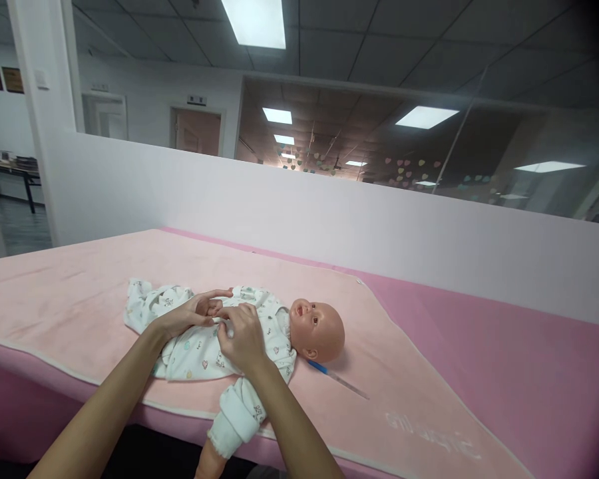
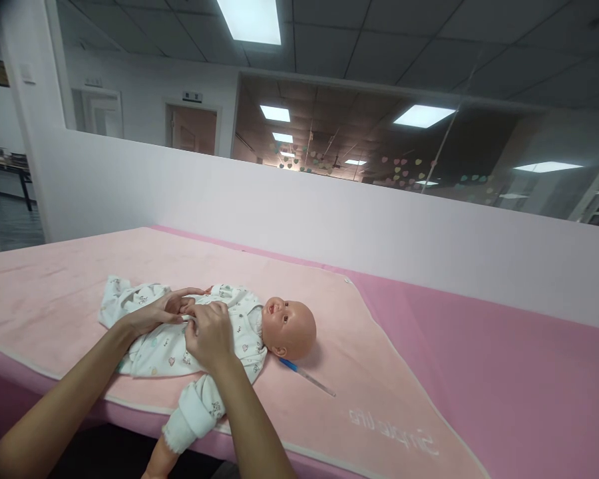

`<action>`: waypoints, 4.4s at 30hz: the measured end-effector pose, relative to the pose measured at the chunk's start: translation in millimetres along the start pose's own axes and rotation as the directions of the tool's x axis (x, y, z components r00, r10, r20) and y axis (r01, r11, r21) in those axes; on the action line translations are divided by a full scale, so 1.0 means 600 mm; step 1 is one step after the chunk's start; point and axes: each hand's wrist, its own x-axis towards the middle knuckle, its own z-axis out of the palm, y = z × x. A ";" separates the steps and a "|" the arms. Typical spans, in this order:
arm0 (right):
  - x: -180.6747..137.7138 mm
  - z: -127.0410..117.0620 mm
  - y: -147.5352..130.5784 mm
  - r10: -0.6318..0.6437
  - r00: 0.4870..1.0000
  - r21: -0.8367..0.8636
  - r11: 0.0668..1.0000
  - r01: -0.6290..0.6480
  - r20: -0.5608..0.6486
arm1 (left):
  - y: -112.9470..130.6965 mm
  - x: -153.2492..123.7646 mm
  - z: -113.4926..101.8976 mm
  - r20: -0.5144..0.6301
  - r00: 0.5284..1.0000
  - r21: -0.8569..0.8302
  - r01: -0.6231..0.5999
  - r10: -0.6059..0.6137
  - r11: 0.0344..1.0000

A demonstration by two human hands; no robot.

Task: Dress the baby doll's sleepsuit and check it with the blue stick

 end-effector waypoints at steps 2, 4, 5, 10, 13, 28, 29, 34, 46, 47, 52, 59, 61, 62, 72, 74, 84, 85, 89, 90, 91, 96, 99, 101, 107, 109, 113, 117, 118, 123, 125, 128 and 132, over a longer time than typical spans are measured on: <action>-0.001 0.002 0.002 0.009 1.000 -0.018 1.000 -0.009 0.005 | -0.001 0.000 0.000 -0.018 1.000 0.026 0.005 -0.005 1.000; -0.002 0.005 0.003 0.022 1.000 -0.034 0.999 -0.022 0.009 | -0.001 0.001 0.000 -0.035 0.999 0.048 0.011 -0.009 0.999; -0.002 0.006 0.003 0.028 1.000 -0.041 0.999 -0.027 0.013 | -0.001 0.001 0.000 -0.040 0.999 0.061 0.014 -0.012 0.998; -0.001 0.011 0.001 0.070 0.996 -0.058 0.996 -0.067 0.047 | 0.002 0.003 0.001 -0.044 0.999 0.124 0.003 0.002 0.992; -0.001 0.013 -0.002 0.135 0.989 -0.027 0.991 -0.134 0.052 | 0.001 0.003 0.000 -0.051 0.999 0.135 -0.004 0.011 0.991; 0.001 0.017 0.002 0.384 0.922 0.251 0.890 -0.382 0.043 | -0.004 0.001 -0.004 -0.029 0.999 0.121 0.032 -0.028 0.992; 0.002 0.015 0.001 0.387 0.920 0.260 0.885 -0.387 0.052 | -0.005 0.001 -0.004 -0.031 0.999 0.125 0.036 -0.032 0.992; 0.004 0.011 -0.001 0.396 0.915 0.301 0.866 -0.398 0.070 | -0.004 0.002 -0.004 -0.045 0.998 0.097 0.040 -0.035 0.994; 0.008 0.010 0.002 0.379 0.921 0.355 0.853 -0.384 0.084 | -0.003 0.000 -0.001 -0.043 0.999 0.028 0.032 -0.031 0.999; 0.008 0.010 0.002 0.379 0.922 0.358 0.852 -0.383 0.084 | -0.003 0.000 -0.001 -0.044 0.999 0.028 0.030 -0.029 0.999; 0.006 0.010 0.004 0.367 0.927 0.367 0.853 -0.370 0.081 | -0.003 0.001 0.000 -0.055 0.998 0.029 0.038 -0.037 0.999; 0.006 0.003 0.003 0.369 0.926 0.422 0.829 -0.368 0.083 | 0.000 -0.002 0.001 -0.057 0.997 0.066 0.048 -0.044 0.997; 0.007 0.001 0.003 0.360 0.929 0.447 0.819 -0.361 0.091 | 0.000 -0.001 0.001 -0.066 0.997 0.060 0.048 -0.044 0.997; 0.007 0.000 0.003 0.354 0.931 0.458 0.814 -0.356 0.095 | 0.000 -0.001 0.002 -0.072 0.996 0.060 0.050 -0.046 0.997; 0.008 0.000 0.000 0.366 0.926 0.458 0.810 -0.366 0.093 | 0.000 -0.001 0.001 -0.038 0.999 0.095 0.029 -0.026 0.995; 0.009 0.000 0.000 0.368 0.925 0.474 0.800 -0.368 0.098 | 0.002 -0.001 0.003 -0.024 0.999 0.101 0.028 -0.026 0.995; 0.007 -0.001 0.006 0.366 0.917 0.534 0.750 -0.391 0.158 | 0.004 -0.002 0.004 0.004 0.999 0.100 0.044 -0.045 0.994; 0.007 -0.002 0.006 0.372 0.913 0.538 0.742 -0.401 0.169 | 0.004 -0.003 0.003 0.006 0.999 0.093 0.045 -0.046 0.995; 0.007 -0.004 0.006 0.396 0.897 0.546 0.716 -0.434 0.195 | 0.003 -0.004 0.001 0.008 0.999 0.084 0.051 -0.052 0.995; 0.007 -0.004 0.006 0.400 0.895 0.548 0.712 -0.440 0.199 | 0.003 -0.004 0.001 0.009 0.999 0.080 0.050 -0.051 0.996; 0.007 -0.004 0.007 0.403 0.892 0.549 0.708 -0.445 0.204 | 0.003 -0.004 0.001 0.012 0.999 0.074 0.048 -0.049 0.996; 0.006 -0.002 0.010 0.399 0.892 0.554 0.702 -0.446 0.212 | 0.004 -0.003 0.003 0.027 0.998 0.060 0.051 -0.052 0.997; 0.007 -0.001 0.011 0.394 0.892 0.546 0.707 -0.449 0.223 | 0.004 -0.003 0.004 0.022 0.998 0.071 0.057 -0.059 0.996; 0.007 0.000 0.011 0.391 0.892 0.546 0.708 -0.448 0.226 | 0.004 -0.002 0.003 0.023 0.998 0.073 0.051 -0.053 0.996; 0.009 0.001 0.011 0.391 0.895 0.556 0.704 -0.441 0.215 | 0.004 -0.002 0.002 0.029 0.998 0.123 0.042 -0.046 0.991; 0.010 0.001 0.011 0.387 0.899 0.566 0.701 -0.433 0.208 | 0.004 -0.002 0.002 0.033 0.998 0.132 0.040 -0.044 0.990; 0.010 -0.001 0.009 0.377 0.905 0.579 0.699 -0.419 0.200 | 0.006 -0.002 0.003 0.047 0.998 0.134 0.030 -0.037 0.990; 0.009 -0.002 0.010 0.382 0.904 0.568 0.708 -0.420 0.192 | 0.007 -0.002 0.002 0.055 0.998 0.146 0.035 -0.043 0.989; 0.009 -0.002 0.010 0.386 0.903 0.565 0.709 -0.422 0.191 | 0.006 -0.002 0.002 0.052 0.998 0.149 0.037 -0.045 0.988; 0.008 0.001 0.011 0.399 0.896 0.546 0.714 -0.437 0.196 | 0.004 -0.001 0.001 0.039 0.998 0.141 0.046 -0.052 0.989; 0.007 0.000 0.011 0.411 0.889 0.531 0.716 -0.453 0.203 | 0.004 -0.002 0.003 0.029 0.998 0.127 0.052 -0.056 0.991; 0.007 -0.002 0.008 0.435 0.878 0.515 0.715 -0.473 0.201 | 0.007 -0.003 0.005 0.009 0.998 0.110 0.054 -0.056 0.992; 0.008 -0.005 0.005 0.441 0.874 0.523 0.705 -0.478 0.205 | 0.006 -0.003 0.004 0.009 0.998 0.104 0.055 -0.056 0.993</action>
